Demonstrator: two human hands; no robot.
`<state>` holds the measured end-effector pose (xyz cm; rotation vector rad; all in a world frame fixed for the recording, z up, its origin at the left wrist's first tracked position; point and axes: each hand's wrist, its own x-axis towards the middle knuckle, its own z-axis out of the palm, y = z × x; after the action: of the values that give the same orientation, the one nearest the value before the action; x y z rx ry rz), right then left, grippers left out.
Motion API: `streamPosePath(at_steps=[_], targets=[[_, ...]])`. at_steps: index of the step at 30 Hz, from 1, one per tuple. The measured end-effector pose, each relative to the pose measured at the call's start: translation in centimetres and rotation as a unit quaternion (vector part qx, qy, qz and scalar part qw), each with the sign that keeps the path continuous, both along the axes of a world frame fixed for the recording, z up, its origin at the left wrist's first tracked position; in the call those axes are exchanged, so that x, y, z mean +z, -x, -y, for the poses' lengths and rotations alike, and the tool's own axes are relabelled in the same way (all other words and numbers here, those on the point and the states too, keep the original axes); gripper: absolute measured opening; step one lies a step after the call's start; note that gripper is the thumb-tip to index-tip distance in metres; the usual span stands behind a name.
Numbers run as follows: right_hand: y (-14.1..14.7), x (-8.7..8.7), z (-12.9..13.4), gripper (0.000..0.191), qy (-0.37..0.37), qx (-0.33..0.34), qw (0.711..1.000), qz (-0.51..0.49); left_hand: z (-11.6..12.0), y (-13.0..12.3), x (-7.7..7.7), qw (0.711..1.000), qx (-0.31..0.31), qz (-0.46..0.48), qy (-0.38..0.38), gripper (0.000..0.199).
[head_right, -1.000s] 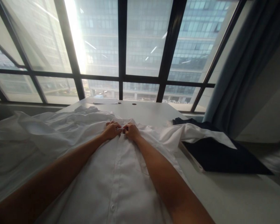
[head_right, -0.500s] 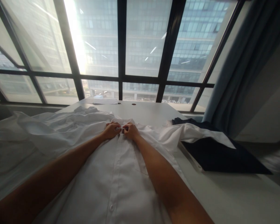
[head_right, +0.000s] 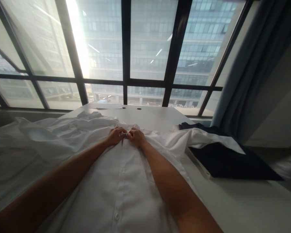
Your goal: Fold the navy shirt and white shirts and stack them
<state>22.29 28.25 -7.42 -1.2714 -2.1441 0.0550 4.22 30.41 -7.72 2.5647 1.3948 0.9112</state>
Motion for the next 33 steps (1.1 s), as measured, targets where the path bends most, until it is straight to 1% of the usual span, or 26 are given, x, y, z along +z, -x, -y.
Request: streamPosePath(at_steps=[4,8,12,16,19,22,25,28,30,33], targets=[[0.4,0.7,0.8,0.019,-0.012,-0.017,0.996,0.082,-0.7,-0.1,-0.4,0.999,-0.008,-0.031,0.006,0.027],[0.6,1.2,1.4,0.022,-0.019,-0.024,0.994,0.109,-0.8,0.2,0.1,0.999,-0.022,-0.033,0.034,0.029],[0.8,0.6,0.7,0.021,-0.012,-0.020,0.998,0.064,-0.7,0.8,0.7,0.997,-0.042,-0.013,0.060,0.025],[0.6,-0.3,-0.6,0.025,0.039,0.017,0.999,-0.002,-0.5,1.0,0.5,0.996,-0.057,-0.013,0.068,0.023],[0.2,-0.5,-1.1,0.025,0.061,0.042,0.997,-0.017,-0.1,0.9,0.2,0.998,-0.036,-0.012,0.049,0.022],[-0.1,-0.2,-1.2,0.016,0.032,0.042,0.999,0.002,0.3,1.0,0.1,0.999,-0.020,-0.017,0.037,0.024],[-0.1,0.4,-0.8,0.011,0.004,0.017,0.999,0.048,0.3,1.0,0.2,0.999,-0.019,-0.027,0.032,0.024],[0.3,0.8,-0.3,0.014,-0.012,-0.011,0.996,0.087,0.0,0.8,0.1,0.999,0.001,-0.033,0.041,0.023],[0.5,0.8,0.0,0.018,-0.025,-0.018,0.995,0.093,-0.2,0.5,0.1,0.999,0.012,-0.028,0.041,0.023],[0.4,0.6,-0.1,0.028,-0.027,-0.039,0.998,0.042,-0.3,0.3,0.3,1.000,0.020,0.011,0.017,0.025]])
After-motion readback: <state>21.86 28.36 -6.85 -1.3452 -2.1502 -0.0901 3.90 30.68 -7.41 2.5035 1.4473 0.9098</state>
